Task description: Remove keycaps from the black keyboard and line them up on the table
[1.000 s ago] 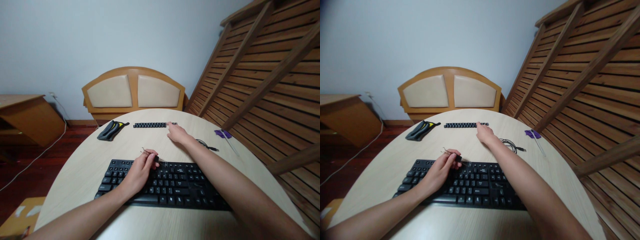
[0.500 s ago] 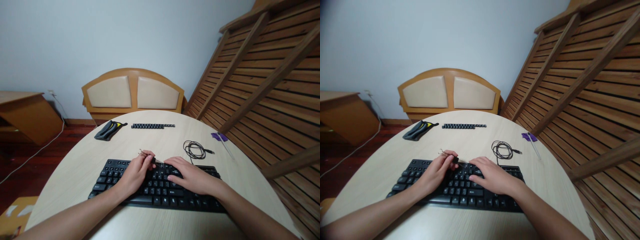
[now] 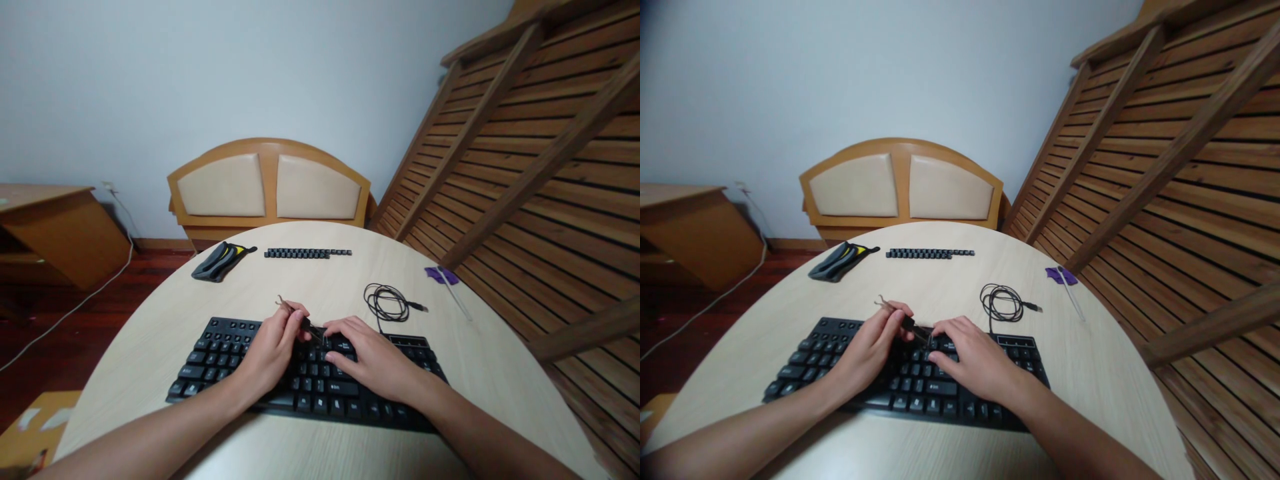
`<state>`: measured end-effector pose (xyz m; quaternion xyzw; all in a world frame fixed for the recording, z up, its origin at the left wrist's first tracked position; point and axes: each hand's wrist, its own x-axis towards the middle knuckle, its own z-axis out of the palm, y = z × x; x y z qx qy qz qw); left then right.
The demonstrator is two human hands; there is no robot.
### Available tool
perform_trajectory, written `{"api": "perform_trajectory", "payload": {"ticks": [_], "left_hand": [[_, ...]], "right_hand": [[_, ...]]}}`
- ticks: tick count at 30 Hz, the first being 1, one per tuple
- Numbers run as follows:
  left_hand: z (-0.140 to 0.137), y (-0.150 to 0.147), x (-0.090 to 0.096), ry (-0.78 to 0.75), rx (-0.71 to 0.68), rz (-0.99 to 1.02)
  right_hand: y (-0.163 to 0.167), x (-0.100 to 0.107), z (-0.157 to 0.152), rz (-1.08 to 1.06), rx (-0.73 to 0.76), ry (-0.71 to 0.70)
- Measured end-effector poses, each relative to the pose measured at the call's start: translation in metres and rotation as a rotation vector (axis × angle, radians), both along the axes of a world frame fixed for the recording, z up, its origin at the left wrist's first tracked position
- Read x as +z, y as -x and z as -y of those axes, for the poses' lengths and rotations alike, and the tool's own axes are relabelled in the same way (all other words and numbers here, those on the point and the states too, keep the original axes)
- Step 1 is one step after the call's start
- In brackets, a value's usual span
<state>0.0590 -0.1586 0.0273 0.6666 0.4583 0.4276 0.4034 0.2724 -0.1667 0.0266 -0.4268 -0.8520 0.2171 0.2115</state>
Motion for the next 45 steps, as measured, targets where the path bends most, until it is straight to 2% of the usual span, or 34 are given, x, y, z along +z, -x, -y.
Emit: {"api": "perform_trajectory", "payload": {"ticks": [11,21,45], "left_hand": [[-0.0028,0.0022,-0.0043,-0.006,0.009,-0.088],[-0.0020,0.0020,-0.0036,-0.020,0.027,-0.141],[0.0024,0.0042,-0.0013,-0.007,-0.102,-0.154]], "right_hand": [[0.0043,-0.0016,0.0019,-0.054,-0.035,-0.083],[0.0061,-0.0018,0.0015,-0.062,-0.063,-0.097],[0.0043,-0.0056,0.0013,-0.041,-0.057,-0.123]]}}
